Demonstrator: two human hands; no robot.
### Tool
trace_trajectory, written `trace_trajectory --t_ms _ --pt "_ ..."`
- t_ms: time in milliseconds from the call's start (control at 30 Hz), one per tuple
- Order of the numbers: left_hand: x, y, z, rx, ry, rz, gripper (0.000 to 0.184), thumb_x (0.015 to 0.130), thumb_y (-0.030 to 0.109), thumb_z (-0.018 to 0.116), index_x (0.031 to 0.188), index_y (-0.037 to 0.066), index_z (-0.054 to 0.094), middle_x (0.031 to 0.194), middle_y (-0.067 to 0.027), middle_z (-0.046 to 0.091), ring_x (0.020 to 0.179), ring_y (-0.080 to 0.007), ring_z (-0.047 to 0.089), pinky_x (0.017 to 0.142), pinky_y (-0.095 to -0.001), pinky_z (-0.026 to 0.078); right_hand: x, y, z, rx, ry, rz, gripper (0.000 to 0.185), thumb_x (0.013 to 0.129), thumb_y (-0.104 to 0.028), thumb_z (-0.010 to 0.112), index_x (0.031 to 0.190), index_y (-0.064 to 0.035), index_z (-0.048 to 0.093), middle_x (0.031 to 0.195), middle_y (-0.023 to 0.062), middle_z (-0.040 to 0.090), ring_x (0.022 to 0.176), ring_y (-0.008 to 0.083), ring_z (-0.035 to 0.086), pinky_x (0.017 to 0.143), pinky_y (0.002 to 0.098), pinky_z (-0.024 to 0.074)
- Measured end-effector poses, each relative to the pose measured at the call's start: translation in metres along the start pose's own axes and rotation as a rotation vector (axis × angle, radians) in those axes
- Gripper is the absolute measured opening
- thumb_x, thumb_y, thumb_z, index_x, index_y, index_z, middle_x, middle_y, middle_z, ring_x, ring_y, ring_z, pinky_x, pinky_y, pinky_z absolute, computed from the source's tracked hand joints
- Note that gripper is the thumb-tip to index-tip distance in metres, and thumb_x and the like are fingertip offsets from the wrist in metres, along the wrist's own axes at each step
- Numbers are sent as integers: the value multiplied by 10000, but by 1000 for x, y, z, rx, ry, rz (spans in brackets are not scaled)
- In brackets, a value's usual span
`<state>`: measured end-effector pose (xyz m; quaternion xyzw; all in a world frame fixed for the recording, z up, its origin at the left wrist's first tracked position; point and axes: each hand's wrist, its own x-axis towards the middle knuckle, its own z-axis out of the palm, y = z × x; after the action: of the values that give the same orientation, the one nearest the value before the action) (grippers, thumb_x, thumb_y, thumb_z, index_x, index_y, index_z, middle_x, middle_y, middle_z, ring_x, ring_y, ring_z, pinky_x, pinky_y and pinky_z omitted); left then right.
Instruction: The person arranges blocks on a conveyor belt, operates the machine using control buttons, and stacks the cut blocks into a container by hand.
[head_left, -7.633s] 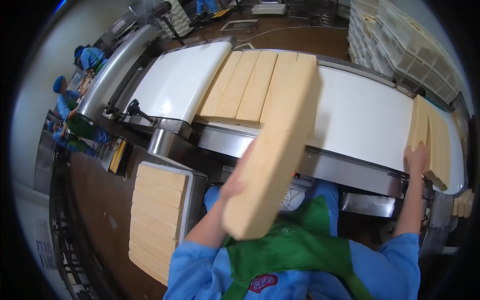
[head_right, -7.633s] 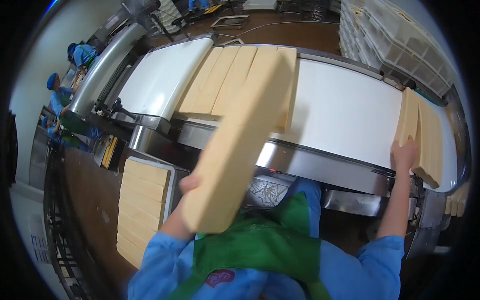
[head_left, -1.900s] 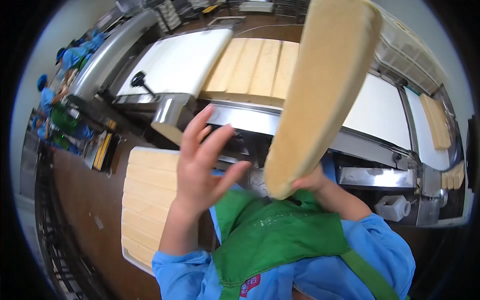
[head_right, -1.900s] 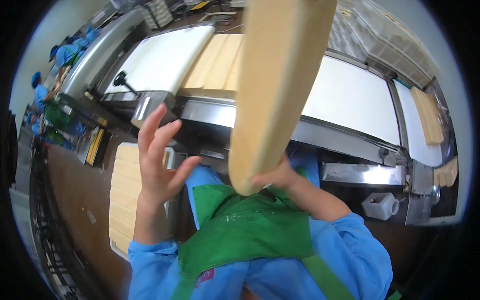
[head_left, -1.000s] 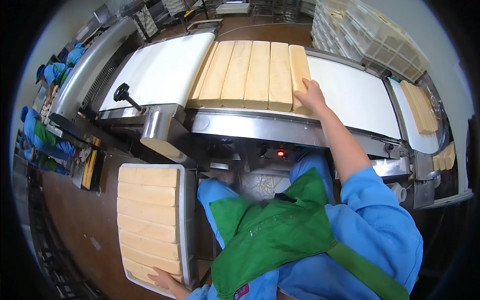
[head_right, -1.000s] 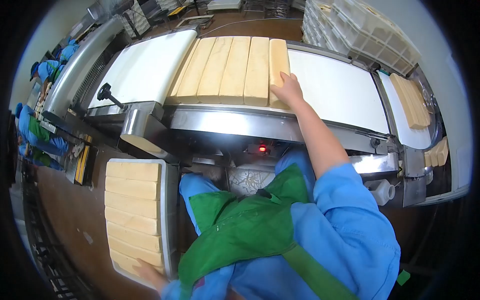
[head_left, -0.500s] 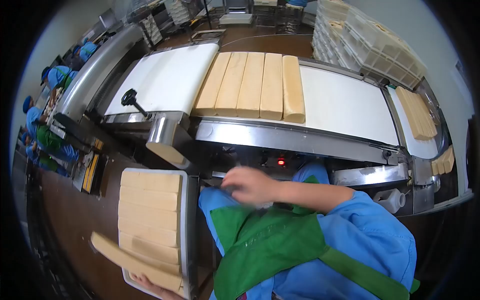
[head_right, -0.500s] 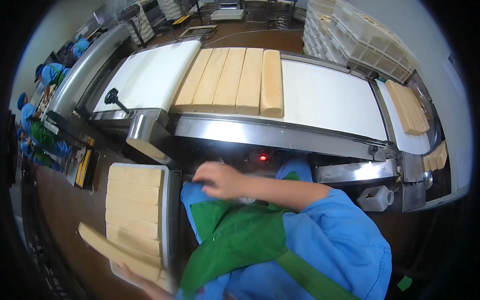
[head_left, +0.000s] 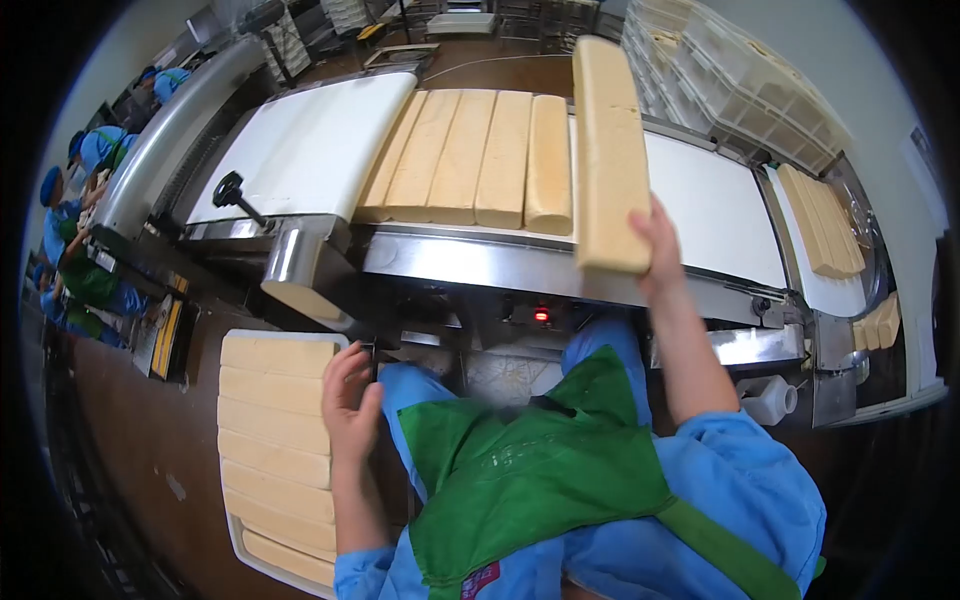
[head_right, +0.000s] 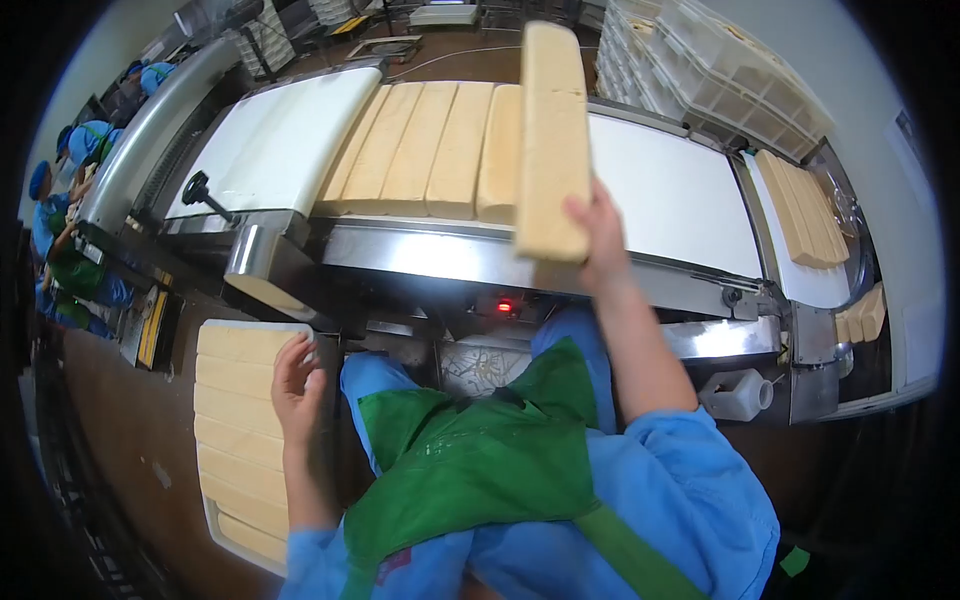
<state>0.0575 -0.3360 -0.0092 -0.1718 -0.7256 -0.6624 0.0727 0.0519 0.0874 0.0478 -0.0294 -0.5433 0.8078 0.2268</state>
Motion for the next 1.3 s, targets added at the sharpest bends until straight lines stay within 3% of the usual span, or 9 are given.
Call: trace_trajectory --t_ms 133,200,300,400,533,800,967,1167,1300 --pt "-54 -89 -85 354 332 -366 356 845 67 650 1184 3 565 1195 -100 553 1101 -203 539 898 -331 469 73 20 -111 -737 238 214 695 812 -326 692 1345 47 447 1184 184 601 1041 234 621 905 344 494" --pt "-98 -110 -129 796 458 -444 386 849 130 658 1199 0 560 1200 -158 550 1115 -277 523 950 -404 433 74 44 -117 -1421 147 11 848 739 -442 731 1375 27 423 1204 220 580 1085 284 599 940 365 470" --pt "-156 -93 -159 1309 641 -754 490 863 257 640 1259 -7 524 1235 -238 527 1174 -377 475 1004 -477 387 73 56 -93 -1462 157 32 832 686 -445 741 1361 -38 473 1220 227 545 1115 326 566 952 376 458" --pt "-175 -63 -158 1261 788 -1247 581 890 368 580 1314 -13 468 1275 -255 499 1214 -397 445 1019 -503 369 81 71 -57 -1454 123 0 784 667 -418 732 1337 -75 513 1193 213 554 1091 336 570 943 382 463" --pt "-183 -73 -193 1269 650 -1327 645 920 415 508 1392 -1 367 1388 -293 373 1249 -425 413 1018 -521 370 124 108 -21 -1381 128 -31 760 639 -425 728 1293 -77 558 1205 223 568 1106 333 573 949 390 462" --pt "-230 -83 -211 790 1135 -862 789 844 307 668 1450 20 253 1443 -297 287 1278 -418 386 1075 -419 329 80 116 -8 -1350 70 -409 532 756 -193 658 1248 -26 541 1333 254 438 1272 371 409 1070 429 334" --pt "-292 -102 -254 -79 1310 -495 671 880 82 598 1446 56 239 1414 -206 366 1239 -310 430 1045 -401 358 9 93 58 -1159 -177 -559 435 749 -110 645 1169 -22 573 1293 204 483 1229 352 458 1043 411 363" --pt "-215 -41 -194 -169 1145 -150 724 871 141 587 1466 67 181 1405 -176 345 1249 -299 406 1046 -424 350 -71 110 154 -739 -908 -384 363 736 -99 664 1085 -26 599 1129 143 592 1109 301 540 960 390 427" --pt "-98 7 -95 -146 852 90 867 744 148 656 1464 84 178 1385 -116 370 1248 -291 423 1041 -416 380 -123 104 200 -498 -1322 -85 733 794 -297 727 1379 -13 388 1311 205 475 1195 331 485 1029 408 379"
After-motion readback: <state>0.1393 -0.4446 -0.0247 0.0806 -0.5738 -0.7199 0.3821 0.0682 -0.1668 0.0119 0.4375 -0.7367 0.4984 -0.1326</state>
